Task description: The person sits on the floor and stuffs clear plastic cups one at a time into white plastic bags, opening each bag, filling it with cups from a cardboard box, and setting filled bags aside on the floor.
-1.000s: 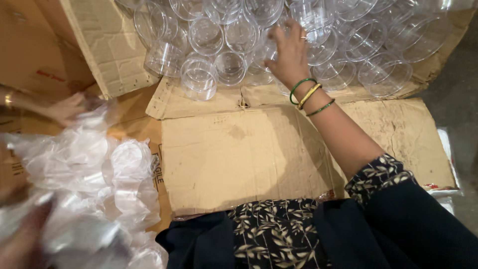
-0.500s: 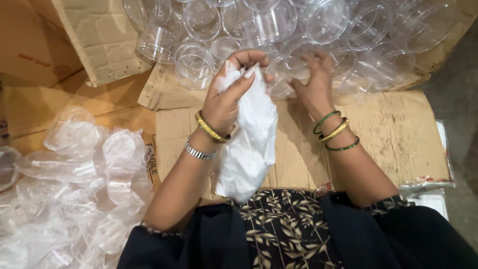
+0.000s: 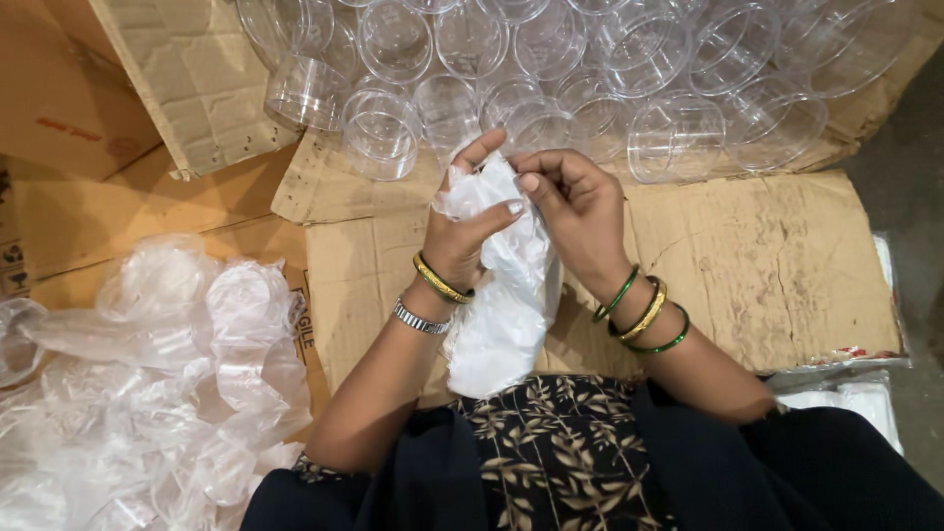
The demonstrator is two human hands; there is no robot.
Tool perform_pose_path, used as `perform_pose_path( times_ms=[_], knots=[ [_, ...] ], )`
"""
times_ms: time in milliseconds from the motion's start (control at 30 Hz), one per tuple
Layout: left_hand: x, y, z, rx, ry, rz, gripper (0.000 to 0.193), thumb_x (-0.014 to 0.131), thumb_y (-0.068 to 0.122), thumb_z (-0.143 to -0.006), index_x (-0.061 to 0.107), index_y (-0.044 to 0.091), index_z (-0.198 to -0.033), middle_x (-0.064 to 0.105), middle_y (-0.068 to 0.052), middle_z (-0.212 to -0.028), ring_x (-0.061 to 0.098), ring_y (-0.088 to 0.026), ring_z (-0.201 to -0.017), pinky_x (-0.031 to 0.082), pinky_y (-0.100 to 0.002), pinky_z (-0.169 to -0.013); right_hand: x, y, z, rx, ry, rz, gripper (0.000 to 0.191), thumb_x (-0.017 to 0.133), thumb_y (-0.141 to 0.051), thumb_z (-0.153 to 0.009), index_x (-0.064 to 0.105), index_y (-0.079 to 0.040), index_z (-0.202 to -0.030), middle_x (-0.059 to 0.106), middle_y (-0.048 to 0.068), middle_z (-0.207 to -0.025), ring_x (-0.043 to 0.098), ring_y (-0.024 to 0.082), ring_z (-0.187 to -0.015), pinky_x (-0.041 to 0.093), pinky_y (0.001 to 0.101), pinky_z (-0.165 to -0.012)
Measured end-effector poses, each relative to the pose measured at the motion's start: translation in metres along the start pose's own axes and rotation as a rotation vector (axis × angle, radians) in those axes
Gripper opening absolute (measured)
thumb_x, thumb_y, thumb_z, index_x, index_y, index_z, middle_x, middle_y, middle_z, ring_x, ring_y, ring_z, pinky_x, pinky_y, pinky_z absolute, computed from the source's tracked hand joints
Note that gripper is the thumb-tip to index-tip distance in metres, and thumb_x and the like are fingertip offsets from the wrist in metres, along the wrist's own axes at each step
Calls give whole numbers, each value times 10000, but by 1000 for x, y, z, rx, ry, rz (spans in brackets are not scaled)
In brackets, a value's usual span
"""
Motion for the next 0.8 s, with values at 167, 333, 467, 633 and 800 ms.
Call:
perform_pose_path(
  times_ms=[167, 333, 467, 633, 800],
  knots=[
    [-22, -6, 0, -4, 246, -133, 559, 806, -37, -852, 564, -23, -1355, 655, -94, -1221, 647, -167, -1110, 556, -308, -978, -22, -3, 7, 27, 113, -24, 114, 629, -42, -1079, 658, -32, -1188, 664, -39, -975, 568, 30, -848, 476, 197, -745],
    [-21, -16, 3, -14, 223, -363, 394, 827, 22, -839, 655, 10, -1193, 687, -17, -1077, 643, -95, -982, 550, -256, -888, -21, 5, 4, 37, -132, -27, 183, 686, 27, -972, 623, -29, -1134, 661, -42, -1057, 601, 26, -990, 532, 207, -884],
    [-16, -17, 7, 8, 152, -410, 231, 822, 26, -871, 655, 22, -1030, 657, 5, -972, 613, -80, -893, 532, -249, -813, -27, 8, 3, 111, 5, -28, 144, 749, 68, -968, 633, -5, -1013, 679, -1, -910, 611, 63, -811, 520, 217, -712],
    [-26, -3, 17, 7, 195, -480, 268, 860, 34, -859, 617, 57, -969, 627, 26, -922, 569, -59, -838, 511, -236, -753, -41, -20, 5, 114, 141, -130, 223, 691, 56, -916, 625, -41, -1106, 743, 26, -945, 686, 63, -831, 541, 204, -692],
    [-14, 1, 22, 31, 179, -584, 148, 784, 57, -907, 661, 52, -990, 670, 40, -948, 594, -53, -866, 514, -219, -789, -37, -24, 14, 221, 5, -152, 325, 711, 41, -878, 679, -34, -1192, 733, 15, -923, 643, 44, -777, 514, 199, -668]
  ],
)
Point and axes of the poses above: each hand's wrist, its own z-axis away from the middle knuckle, its own x-axis out of the palm, y = z × x, the point moved 6 cm from there along -z, towards the middle knuckle
